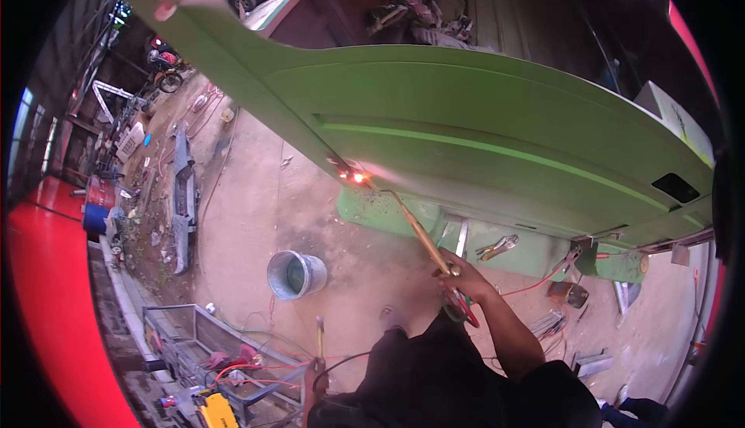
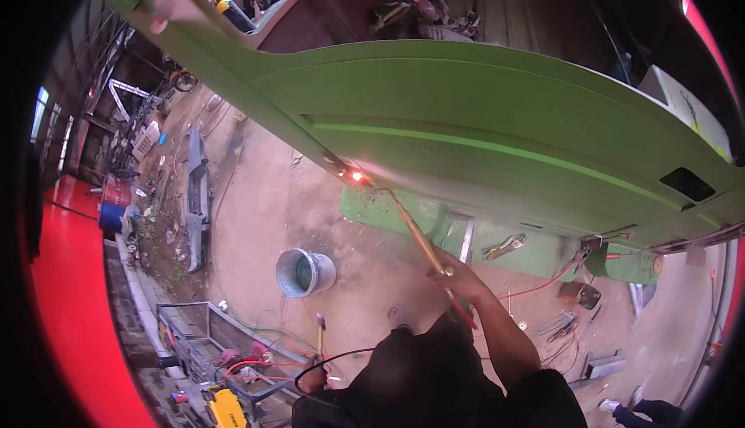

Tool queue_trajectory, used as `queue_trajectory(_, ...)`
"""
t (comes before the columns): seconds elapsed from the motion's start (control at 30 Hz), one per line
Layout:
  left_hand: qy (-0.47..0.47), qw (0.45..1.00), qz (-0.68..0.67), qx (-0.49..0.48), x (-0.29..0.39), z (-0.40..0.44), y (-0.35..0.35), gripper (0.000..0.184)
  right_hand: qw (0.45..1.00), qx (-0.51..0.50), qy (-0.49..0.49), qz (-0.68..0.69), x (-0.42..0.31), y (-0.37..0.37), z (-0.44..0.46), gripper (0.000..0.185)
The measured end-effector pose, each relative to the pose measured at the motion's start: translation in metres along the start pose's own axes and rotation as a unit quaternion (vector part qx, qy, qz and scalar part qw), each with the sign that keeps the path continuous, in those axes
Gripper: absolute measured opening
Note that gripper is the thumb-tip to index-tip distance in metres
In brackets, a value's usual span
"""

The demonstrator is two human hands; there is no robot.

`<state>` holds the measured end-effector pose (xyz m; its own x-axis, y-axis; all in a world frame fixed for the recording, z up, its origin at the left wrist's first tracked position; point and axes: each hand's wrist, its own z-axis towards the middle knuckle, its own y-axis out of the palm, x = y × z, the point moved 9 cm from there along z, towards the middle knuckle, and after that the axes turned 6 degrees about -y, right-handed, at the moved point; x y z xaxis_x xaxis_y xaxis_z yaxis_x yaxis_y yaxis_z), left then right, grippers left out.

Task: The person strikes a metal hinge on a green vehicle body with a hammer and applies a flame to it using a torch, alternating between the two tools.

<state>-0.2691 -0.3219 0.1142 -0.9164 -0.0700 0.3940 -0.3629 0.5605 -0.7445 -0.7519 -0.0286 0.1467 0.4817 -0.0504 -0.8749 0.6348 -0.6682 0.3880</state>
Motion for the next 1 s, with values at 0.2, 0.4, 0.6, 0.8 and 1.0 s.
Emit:
queue_trajectory(0.2,0.044,0.949,-0.218,-0.224,0.192,0.074,0.028,0.037,0.990,0.133,0.015,0.036,0.010,-0.016,-0.097,0.054)
queue_trajectory(0.4,0.140,0.895,-0.272,-0.324,0.348,0.120,0.058,0.033,0.919,0.392,0.036,-0.036,0.033,0.020,-0.232,0.038)
queue_trajectory(0.6,0.121,0.849,-0.411,-0.308,0.385,0.144,0.091,0.035,0.868,0.493,0.000,0.060,0.102,0.102,-0.348,0.035)
queue_trajectory(0.8,0.066,0.810,-0.375,-0.447,0.400,0.106,0.156,0.035,0.842,0.516,0.008,0.158,0.156,0.158,-0.392,0.032)
queue_trajectory(1.0,0.013,0.790,-0.497,-0.359,0.386,0.130,0.126,0.035,0.838,0.503,0.094,0.189,0.168,0.196,-0.406,0.039)
